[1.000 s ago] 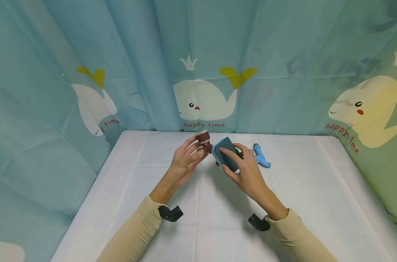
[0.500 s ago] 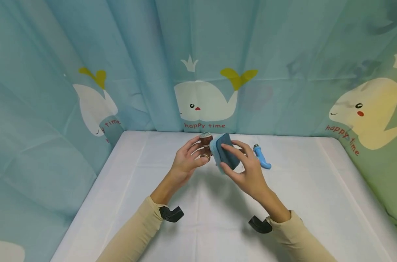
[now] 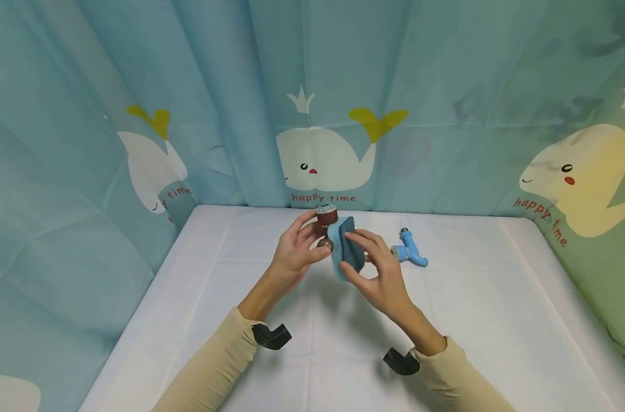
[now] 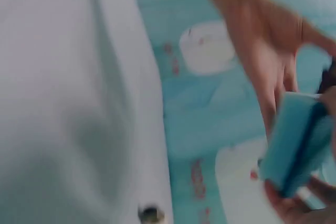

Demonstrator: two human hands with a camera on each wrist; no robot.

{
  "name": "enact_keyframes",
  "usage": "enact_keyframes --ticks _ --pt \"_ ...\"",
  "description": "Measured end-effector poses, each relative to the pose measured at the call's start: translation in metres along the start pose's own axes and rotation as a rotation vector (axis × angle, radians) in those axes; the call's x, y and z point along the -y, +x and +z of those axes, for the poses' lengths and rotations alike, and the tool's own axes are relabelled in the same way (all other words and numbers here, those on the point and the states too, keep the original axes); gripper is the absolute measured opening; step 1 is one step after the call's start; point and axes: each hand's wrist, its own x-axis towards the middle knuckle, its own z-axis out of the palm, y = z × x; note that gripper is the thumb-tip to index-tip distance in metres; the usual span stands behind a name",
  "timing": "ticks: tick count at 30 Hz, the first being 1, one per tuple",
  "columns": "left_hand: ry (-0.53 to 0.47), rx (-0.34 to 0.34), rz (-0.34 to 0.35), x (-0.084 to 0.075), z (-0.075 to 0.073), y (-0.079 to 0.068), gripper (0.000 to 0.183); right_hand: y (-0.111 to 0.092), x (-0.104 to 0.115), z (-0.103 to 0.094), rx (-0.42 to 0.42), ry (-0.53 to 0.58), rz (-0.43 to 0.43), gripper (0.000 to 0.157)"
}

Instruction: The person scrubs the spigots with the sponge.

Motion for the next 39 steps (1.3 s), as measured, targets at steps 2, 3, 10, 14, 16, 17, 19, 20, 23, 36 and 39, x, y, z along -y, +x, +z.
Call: enact_keyframes --ticks 2,3,10,14,16,17,19,20,23,36,39 --pt "0.010 0.007 -0.002 0.000 -0.002 0.000 0.103 0.001 -0.006 -0.005 0.018 -0.058 0.027 0.056" --pt "0.015 0.005 -0.007 0.001 -0.004 -0.001 0.102 0.001 -0.009 -0.009 0.029 -0.071 0.049 0.056" --pt "-0.098 0.047 -0.054 0.008 -0.013 -0.001 0.116 0.003 -0.014 -0.026 0.069 -0.098 0.107 0.055" --pt "-0.104 0.104 -0.101 0.012 -0.018 -0.003 0.099 -0.001 -0.016 -0.028 0.094 -0.112 0.105 0.054" --pt "-0.098 0.109 -0.130 0.012 -0.020 -0.004 0.078 -0.003 -0.018 -0.030 0.096 -0.114 0.110 0.054" --pt "-0.094 0.109 -0.145 0.012 -0.020 -0.004 0.067 -0.004 -0.020 -0.031 0.094 -0.116 0.113 0.054" --pt "-0.085 0.107 -0.177 0.012 -0.021 -0.005 0.055 -0.006 -0.023 -0.035 0.086 -0.117 0.117 0.054" --pt "-0.073 0.107 -0.191 0.012 -0.021 -0.005 0.050 -0.006 -0.024 -0.037 0.081 -0.116 0.118 0.054" --pt "-0.040 0.116 -0.234 0.012 -0.020 -0.006 0.041 -0.007 -0.029 -0.042 0.060 -0.107 0.110 0.055" --pt "-0.108 0.044 -0.250 0.012 -0.013 -0.008 0.023 -0.012 -0.033 -0.053 0.053 -0.134 0.122 0.056" --pt "-0.132 0.040 -0.282 0.009 -0.014 -0.009 0.011 -0.013 -0.032 -0.054 0.056 -0.136 0.124 0.056"
